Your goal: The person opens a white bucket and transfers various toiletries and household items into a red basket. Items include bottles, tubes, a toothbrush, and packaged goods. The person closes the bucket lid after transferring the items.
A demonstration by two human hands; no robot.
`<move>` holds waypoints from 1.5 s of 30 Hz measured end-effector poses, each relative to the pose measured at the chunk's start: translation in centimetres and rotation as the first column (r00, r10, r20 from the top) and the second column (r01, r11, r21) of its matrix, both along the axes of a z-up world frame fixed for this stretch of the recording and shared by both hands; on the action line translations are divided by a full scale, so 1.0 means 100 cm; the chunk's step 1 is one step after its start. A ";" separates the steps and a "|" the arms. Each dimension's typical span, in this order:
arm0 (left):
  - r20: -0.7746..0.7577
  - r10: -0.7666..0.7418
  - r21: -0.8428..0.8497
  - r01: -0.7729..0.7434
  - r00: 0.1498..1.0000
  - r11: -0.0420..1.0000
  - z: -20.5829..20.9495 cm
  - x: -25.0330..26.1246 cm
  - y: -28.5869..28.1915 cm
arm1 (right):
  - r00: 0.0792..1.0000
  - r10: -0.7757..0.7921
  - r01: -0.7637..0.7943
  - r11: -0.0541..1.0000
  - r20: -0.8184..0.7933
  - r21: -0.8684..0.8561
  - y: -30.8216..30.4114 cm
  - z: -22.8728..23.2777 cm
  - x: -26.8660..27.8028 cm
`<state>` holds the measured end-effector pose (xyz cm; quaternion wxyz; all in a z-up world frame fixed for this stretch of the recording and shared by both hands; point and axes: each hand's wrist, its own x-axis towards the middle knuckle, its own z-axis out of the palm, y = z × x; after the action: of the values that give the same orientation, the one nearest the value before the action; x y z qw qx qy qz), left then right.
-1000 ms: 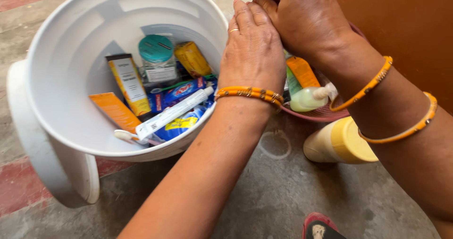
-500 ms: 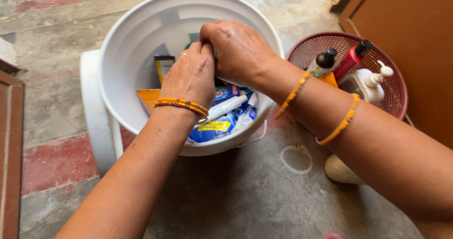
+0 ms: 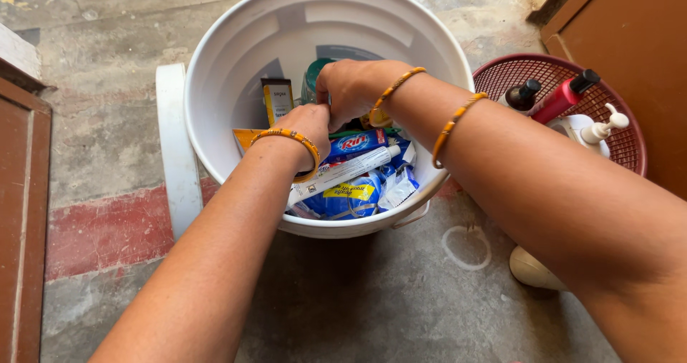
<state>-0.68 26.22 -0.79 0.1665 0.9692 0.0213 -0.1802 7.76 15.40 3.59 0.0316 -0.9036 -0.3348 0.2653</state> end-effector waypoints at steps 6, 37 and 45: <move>-0.094 -0.069 -0.011 0.068 0.993 0.998 -0.022 0.014 -0.001 | 0.991 0.119 -0.103 0.972 0.061 -0.213 0.005 -0.055 0.018; -0.391 -0.168 0.195 0.260 0.905 0.946 -0.015 0.042 -0.023 | 0.990 0.132 -0.089 0.848 0.045 -0.523 0.007 -0.085 0.036; -0.403 -0.096 0.268 0.218 0.910 0.938 -0.021 0.039 -0.017 | 0.989 0.127 -0.085 0.911 0.080 -0.404 0.003 -0.071 0.023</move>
<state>3.18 24.48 -2.93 -0.0089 0.9274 0.0026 -0.3740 10.07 15.71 -3.53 -0.1854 -0.8842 -0.3234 0.2816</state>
